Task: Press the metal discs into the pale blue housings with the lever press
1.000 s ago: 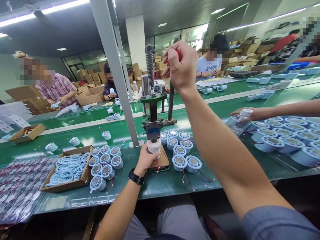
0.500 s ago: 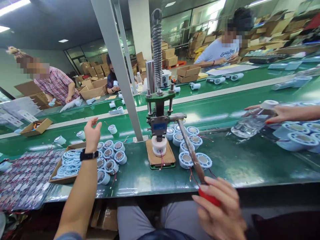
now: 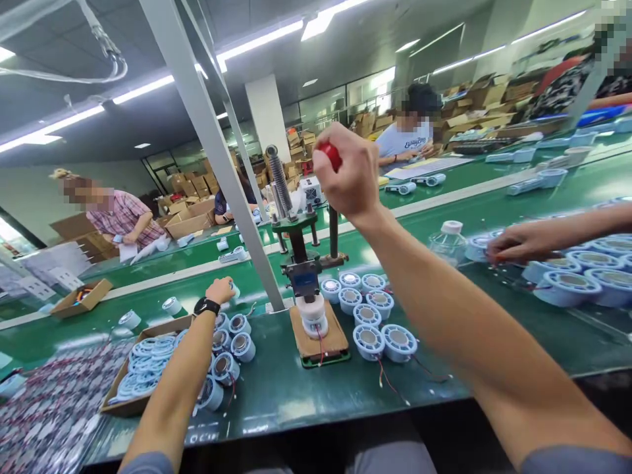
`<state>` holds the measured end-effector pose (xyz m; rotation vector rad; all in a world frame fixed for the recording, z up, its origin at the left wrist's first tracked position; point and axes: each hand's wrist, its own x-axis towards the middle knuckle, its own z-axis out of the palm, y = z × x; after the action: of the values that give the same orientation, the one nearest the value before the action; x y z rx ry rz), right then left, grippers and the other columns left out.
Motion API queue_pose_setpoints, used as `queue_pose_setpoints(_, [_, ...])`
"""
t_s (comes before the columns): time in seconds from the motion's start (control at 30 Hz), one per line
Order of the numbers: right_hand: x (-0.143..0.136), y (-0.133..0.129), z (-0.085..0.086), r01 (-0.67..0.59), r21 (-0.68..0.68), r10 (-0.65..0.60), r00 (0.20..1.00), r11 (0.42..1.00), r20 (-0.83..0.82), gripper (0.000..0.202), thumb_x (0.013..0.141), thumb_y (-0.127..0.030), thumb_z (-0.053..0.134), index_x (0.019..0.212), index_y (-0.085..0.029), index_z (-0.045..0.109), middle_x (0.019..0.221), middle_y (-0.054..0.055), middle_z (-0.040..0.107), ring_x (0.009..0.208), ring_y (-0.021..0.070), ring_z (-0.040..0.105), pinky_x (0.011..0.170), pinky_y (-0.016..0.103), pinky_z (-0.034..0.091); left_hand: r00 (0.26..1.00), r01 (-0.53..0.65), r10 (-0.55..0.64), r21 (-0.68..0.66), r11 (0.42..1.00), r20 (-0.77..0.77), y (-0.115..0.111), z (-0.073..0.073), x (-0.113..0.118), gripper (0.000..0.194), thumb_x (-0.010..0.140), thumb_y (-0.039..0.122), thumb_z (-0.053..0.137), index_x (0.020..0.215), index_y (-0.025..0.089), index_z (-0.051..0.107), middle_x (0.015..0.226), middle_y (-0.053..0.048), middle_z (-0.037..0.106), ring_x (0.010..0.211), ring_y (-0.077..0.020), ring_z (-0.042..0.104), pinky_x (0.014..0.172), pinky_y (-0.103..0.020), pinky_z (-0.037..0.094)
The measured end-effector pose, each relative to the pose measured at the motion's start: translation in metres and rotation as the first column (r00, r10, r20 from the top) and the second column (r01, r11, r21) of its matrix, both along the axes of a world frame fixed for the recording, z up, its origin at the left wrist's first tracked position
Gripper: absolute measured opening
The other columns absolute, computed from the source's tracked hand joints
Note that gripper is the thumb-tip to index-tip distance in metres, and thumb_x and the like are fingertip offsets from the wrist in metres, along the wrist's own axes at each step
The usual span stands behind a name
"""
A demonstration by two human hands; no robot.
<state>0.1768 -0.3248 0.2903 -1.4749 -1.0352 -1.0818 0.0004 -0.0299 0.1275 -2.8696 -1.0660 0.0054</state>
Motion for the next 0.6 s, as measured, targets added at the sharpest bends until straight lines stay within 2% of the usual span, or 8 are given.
queue_pose_setpoints(0.13, [0.025, 0.022, 0.014, 0.018, -0.105, -0.034, 0.987, 0.994, -0.155, 0.008, 0.093, -0.019, 0.049, 0.092, -0.014, 0.055, 0.085, 0.002, 0.058, 0.087, 0.0141, 0.057, 0.097, 0.028, 0.046, 0.998, 0.053, -0.052, 0.004, 0.999, -0.029, -0.061, -0.001, -0.028, 0.040, 0.088, 0.041, 0.051, 0.122, 0.021, 0.058, 0.107, -0.014, 0.068, 0.098, -0.0298, 0.067, 0.081, -0.035, 0.048])
queue_pose_setpoints(0.23, [0.020, 0.012, 0.016, 0.007, -0.185, -0.039, 0.985, 0.983, -0.167, 0.016, 0.096, -0.018, 0.047, 0.105, -0.010, 0.059, 0.100, 0.004, 0.061, 0.100, 0.0142, 0.057, 0.102, 0.029, 0.043, 0.986, 0.153, -0.157, -0.060, 0.986, -0.055, -0.126, -0.023, -0.056, 0.037, 0.086, 0.051, 0.055, 0.105, 0.021, 0.064, 0.092, -0.014, 0.071, 0.090, -0.0306, 0.069, 0.077, -0.035, 0.048])
queue_pose_setpoints(0.3, [0.006, -0.003, 0.000, -0.050, -0.195, 0.024, 0.991, 0.980, -0.131, 0.033, 0.097, -0.019, 0.044, 0.128, -0.013, 0.054, 0.128, 0.006, 0.056, 0.124, 0.0190, 0.051, 0.114, 0.036, 0.036, 0.988, 0.144, -0.149, -0.125, 0.982, -0.034, -0.163, -0.043, -0.066, 0.038, 0.083, 0.052, 0.060, 0.099, 0.018, 0.065, 0.086, -0.017, 0.071, 0.086, -0.0330, 0.070, 0.075, -0.036, 0.048])
queue_pose_setpoints(0.37, [-0.016, -0.017, -0.040, -0.103, -0.149, 0.088, 0.991, 0.983, -0.103, 0.051, 0.097, -0.025, 0.043, 0.148, -0.024, 0.038, 0.150, 0.003, 0.039, 0.141, 0.0224, 0.036, 0.120, 0.043, 0.029, 0.994, 0.105, -0.101, -0.183, 0.978, 0.027, -0.184, -0.060, -0.067, 0.041, 0.083, 0.053, 0.064, 0.096, 0.014, 0.065, 0.085, -0.020, 0.071, 0.085, -0.0349, 0.070, 0.075, -0.037, 0.048])
queue_pose_setpoints(0.43, [-0.043, -0.024, -0.103, -0.121, -0.046, 0.113, 0.984, 0.992, -0.139, 0.060, 0.095, -0.032, 0.046, 0.153, -0.033, 0.030, 0.153, 0.003, 0.034, 0.139, 0.0264, 0.040, 0.112, 0.048, 0.039, 0.992, 0.092, -0.071, -0.216, 0.972, 0.105, -0.189, -0.070, -0.065, 0.044, 0.086, 0.055, 0.060, 0.098, 0.013, 0.064, 0.085, -0.021, 0.070, 0.086, -0.0342, 0.070, 0.075, -0.037, 0.049])
queue_pose_setpoints(0.5, [-0.070, -0.021, -0.176, -0.099, 0.103, 0.125, 0.949, 0.990, -0.289, 0.065, 0.088, -0.037, 0.055, 0.150, -0.035, 0.035, 0.143, 0.009, 0.046, 0.128, 0.0303, 0.050, 0.099, 0.049, 0.050, 0.982, 0.103, -0.065, -0.214, 0.971, 0.179, -0.178, -0.070, -0.067, 0.045, 0.093, 0.056, 0.049, 0.102, 0.014, 0.063, 0.085, -0.018, 0.071, 0.085, -0.0307, 0.070, 0.076, -0.035, 0.048])
queue_pose_setpoints(0.57, [-0.090, -0.009, -0.241, -0.134, 0.045, 0.139, 0.867, 0.990, -0.478, 0.080, 0.084, -0.046, 0.060, 0.153, -0.025, 0.028, 0.144, 0.016, 0.042, 0.127, 0.0344, 0.050, 0.100, 0.052, 0.049, 0.971, 0.070, -0.025, -0.183, 0.981, 0.238, -0.153, -0.061, -0.075, 0.041, 0.098, 0.051, 0.040, 0.104, 0.017, 0.063, 0.086, -0.015, 0.071, 0.087, -0.0273, 0.069, 0.079, -0.033, 0.048])
queue_pose_setpoints(0.6, [-0.096, -0.002, -0.265, -0.161, -0.008, 0.128, 0.817, 0.987, -0.562, 0.087, 0.081, -0.051, 0.061, 0.154, -0.019, 0.025, 0.143, 0.019, 0.042, 0.126, 0.0358, 0.051, 0.101, 0.054, 0.048, 0.966, 0.030, 0.015, -0.165, 0.986, 0.260, -0.137, -0.053, -0.082, 0.038, 0.100, 0.046, 0.037, 0.105, 0.019, 0.063, 0.089, -0.015, 0.071, 0.090, -0.0266, 0.069, 0.082, -0.034, 0.047])
